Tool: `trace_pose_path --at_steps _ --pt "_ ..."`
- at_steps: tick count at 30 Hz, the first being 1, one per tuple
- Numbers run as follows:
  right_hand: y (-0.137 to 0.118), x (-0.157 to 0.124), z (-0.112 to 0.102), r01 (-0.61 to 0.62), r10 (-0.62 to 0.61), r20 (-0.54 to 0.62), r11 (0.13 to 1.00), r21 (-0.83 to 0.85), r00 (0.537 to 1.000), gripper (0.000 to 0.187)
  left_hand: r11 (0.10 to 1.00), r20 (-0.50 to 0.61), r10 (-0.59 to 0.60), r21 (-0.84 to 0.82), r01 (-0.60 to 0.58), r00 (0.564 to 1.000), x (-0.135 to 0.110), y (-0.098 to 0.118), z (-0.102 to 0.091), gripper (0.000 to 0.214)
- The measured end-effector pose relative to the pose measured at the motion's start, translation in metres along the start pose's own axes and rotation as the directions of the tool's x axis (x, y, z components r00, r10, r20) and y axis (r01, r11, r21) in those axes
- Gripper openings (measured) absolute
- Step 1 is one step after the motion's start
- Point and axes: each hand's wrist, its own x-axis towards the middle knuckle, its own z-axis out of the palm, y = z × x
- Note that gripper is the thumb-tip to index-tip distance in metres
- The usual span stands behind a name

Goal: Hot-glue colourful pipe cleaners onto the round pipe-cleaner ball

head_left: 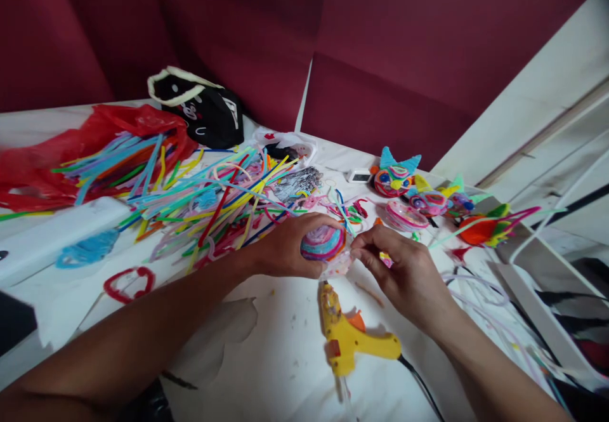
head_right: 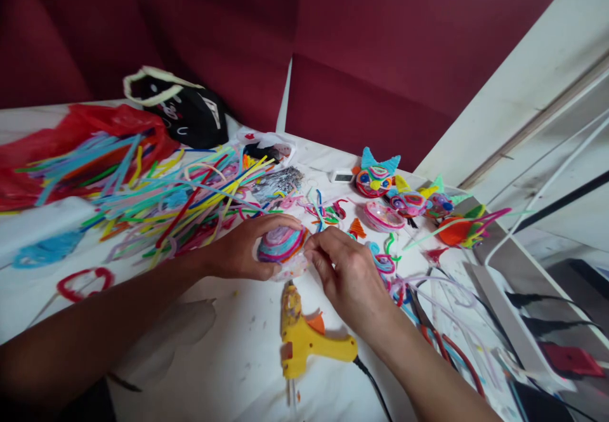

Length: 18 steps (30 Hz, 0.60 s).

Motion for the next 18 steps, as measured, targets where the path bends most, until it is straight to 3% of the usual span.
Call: trace_pose_path --at_steps 5,14,18 --pt "0.0035 0.0035 0.0035 0.051 -0.052 -0.007 0.998 -0.043 0.999 0.007 1.000 -0.015 0.012 0.010 -0.012 1.000 -0.0001 0.0002 0.0011 0.064" --pt "0.0074 0.0028 0.0068 0.002 -0.003 -0.016 1.000 -0.002 1.000 0.007 0.994 -0.039 0.091 0.064 -0.089 0.995 -0.0007 0.0001 0.0014 0.063" --pt "0.0092 0.0042 0.0069 -0.085 0.083 0.033 0.996 0.042 0.996 0.007 0.987 -0.020 0.133 0.095 -0.130 0.991 -0.0017 -0.0012 0.0020 0.066"
